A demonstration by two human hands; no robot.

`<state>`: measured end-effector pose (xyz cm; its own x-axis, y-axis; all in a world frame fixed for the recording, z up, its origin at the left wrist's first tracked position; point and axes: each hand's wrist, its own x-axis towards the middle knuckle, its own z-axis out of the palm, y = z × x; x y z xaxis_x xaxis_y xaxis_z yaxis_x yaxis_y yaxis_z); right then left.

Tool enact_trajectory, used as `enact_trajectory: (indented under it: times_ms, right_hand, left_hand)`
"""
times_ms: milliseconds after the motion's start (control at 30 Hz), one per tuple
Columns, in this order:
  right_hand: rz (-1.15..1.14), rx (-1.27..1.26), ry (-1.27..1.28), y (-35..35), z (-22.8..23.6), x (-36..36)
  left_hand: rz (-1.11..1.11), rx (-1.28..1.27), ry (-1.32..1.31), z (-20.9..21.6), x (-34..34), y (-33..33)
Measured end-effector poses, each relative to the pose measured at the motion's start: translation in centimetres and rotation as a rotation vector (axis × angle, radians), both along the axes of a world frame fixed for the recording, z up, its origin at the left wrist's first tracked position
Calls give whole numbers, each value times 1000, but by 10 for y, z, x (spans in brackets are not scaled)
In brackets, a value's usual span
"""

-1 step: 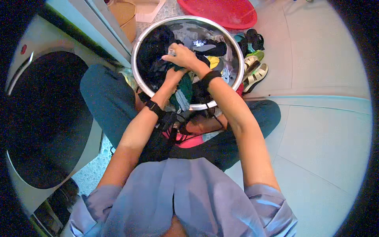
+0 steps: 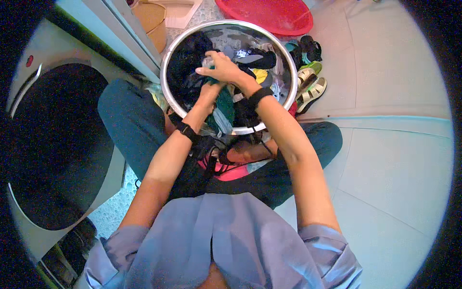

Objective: Washing clothes by hand in a metal basin.

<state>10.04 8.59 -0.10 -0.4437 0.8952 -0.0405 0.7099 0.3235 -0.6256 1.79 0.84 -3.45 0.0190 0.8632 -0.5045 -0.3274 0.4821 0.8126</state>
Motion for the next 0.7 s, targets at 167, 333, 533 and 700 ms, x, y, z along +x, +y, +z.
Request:
enact_trajectory:
  times_ms: [167, 333, 533, 700]
  right_hand:
    - [-25, -228, 616, -47, 46, 43]
    - [170, 70, 521, -111, 73, 76]
    - [158, 503, 610, -103, 83, 37]
    - [-41, 403, 977, -90, 70, 39]
  left_hand:
    - [191, -79, -638, 6, -33, 25]
    - [187, -40, -934, 13, -41, 35]
    - [25, 67, -1130, 5, -23, 30]
    - [330, 15, -956, 94, 3, 10]
